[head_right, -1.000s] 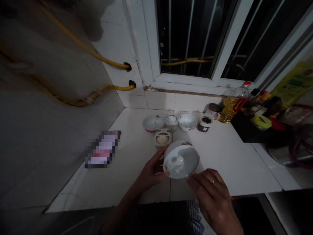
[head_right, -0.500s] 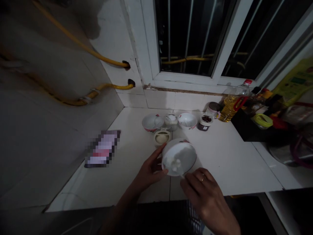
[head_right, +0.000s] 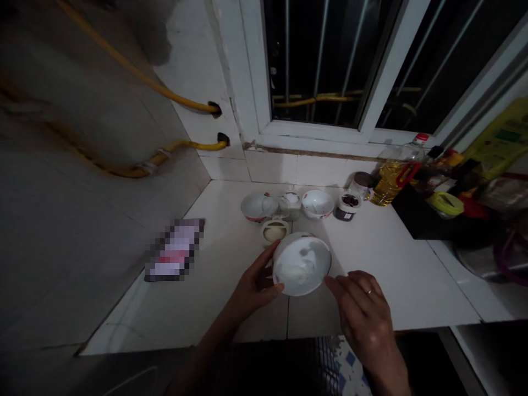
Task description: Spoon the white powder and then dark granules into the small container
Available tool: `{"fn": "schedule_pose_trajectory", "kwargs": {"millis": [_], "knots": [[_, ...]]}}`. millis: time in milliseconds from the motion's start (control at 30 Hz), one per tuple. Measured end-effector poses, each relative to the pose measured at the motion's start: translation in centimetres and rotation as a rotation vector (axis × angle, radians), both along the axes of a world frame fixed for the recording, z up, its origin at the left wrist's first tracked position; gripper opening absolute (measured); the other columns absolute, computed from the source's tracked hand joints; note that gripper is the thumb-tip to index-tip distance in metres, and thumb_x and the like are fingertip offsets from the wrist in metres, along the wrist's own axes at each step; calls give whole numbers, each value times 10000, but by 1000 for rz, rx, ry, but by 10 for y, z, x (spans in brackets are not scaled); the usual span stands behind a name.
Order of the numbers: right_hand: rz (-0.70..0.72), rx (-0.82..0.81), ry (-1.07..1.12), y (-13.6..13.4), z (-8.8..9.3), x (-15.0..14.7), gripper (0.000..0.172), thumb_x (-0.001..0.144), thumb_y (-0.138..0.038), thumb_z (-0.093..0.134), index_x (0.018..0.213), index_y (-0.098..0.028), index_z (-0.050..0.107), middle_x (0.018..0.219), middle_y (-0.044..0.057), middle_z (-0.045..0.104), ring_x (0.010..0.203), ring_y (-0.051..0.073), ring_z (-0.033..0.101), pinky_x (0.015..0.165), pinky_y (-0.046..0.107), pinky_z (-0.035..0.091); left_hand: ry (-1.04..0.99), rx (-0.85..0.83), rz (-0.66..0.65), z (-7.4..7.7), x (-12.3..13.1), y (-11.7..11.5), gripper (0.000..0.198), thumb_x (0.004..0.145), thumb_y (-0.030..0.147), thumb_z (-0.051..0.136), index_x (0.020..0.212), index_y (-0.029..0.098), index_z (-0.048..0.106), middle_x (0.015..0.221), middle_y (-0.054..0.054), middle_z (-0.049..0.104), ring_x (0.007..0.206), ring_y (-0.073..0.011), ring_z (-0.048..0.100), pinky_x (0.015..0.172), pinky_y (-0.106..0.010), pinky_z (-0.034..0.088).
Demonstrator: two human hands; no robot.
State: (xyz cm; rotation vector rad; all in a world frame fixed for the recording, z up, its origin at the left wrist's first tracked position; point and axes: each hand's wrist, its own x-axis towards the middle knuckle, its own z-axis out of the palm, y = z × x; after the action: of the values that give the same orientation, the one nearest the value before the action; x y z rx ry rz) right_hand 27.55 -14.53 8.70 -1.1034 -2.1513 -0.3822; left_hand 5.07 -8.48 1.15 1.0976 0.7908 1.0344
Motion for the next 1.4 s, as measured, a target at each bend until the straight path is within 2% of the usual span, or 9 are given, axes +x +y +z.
{"fn": "schedule_pose_trajectory", "kwargs": {"millis": [133,300,500,667,767,867,1000,1167,1400], "knots": [[-120,71,49,8,-11,0,355,906,-39,533,1203,-191,656,900,78,726,819,221,640,790,399,522,-17,-3,3,-1,1,1,972,656,378,811,1510,271,359,1276,-79,569,899,-156,599,757,-236,552],[20,-37,81,8,-16,-10,326,910,-23,494,1140,-189,653,884,68,721,798,201,647,748,373,543,-28,0,13,-2,0,2,945,656,415,812,1492,276,393,1305,-89,557,925,-182,618,789,-274,556],[-104,91,102,14,-18,-9,333,886,-6,551,1158,-181,631,888,86,704,805,218,633,745,388,520,-33,3,11,0,2,0,970,665,387,813,1512,269,355,1285,-90,573,900,-163,606,750,-238,560],[-37,-19,116,14,-15,-11,281,898,-28,534,1097,-189,648,838,61,701,729,196,629,699,357,515,7,6,19,5,1,-1,921,667,336,805,1491,276,398,1324,-85,550,868,-141,601,719,-217,565],[-156,10,145,10,-11,-7,203,902,-68,567,1031,-189,666,780,46,694,681,189,617,679,344,496,47,20,39,9,-1,-2,891,669,295,784,1480,267,416,1262,-76,584,878,-147,605,714,-216,569],[-226,-58,168,7,-12,-7,124,923,-152,571,961,-195,681,746,39,693,664,189,628,649,327,499,89,35,46,12,0,-2,864,677,239,743,1476,265,418,1247,-71,584,917,-155,617,720,-214,574],[-205,-210,253,3,-16,-12,133,946,-197,544,942,-195,677,768,39,701,691,181,646,621,294,510,118,81,59,11,4,-3,804,670,195,702,1435,271,467,1372,-74,506,941,-146,628,714,-211,582],[-324,-201,272,0,-13,-8,132,936,-234,550,937,-193,675,780,46,707,701,194,653,669,316,512,148,128,68,6,5,-4,781,677,183,675,1426,272,473,1375,-63,517,961,-141,630,730,-212,592],[-374,-404,367,4,-11,-11,222,917,-329,533,860,-211,712,774,57,748,627,195,661,532,282,486,160,186,84,7,6,-5,763,678,146,667,1409,283,498,1437,-61,475,1014,-155,629,750,-214,598]]}}
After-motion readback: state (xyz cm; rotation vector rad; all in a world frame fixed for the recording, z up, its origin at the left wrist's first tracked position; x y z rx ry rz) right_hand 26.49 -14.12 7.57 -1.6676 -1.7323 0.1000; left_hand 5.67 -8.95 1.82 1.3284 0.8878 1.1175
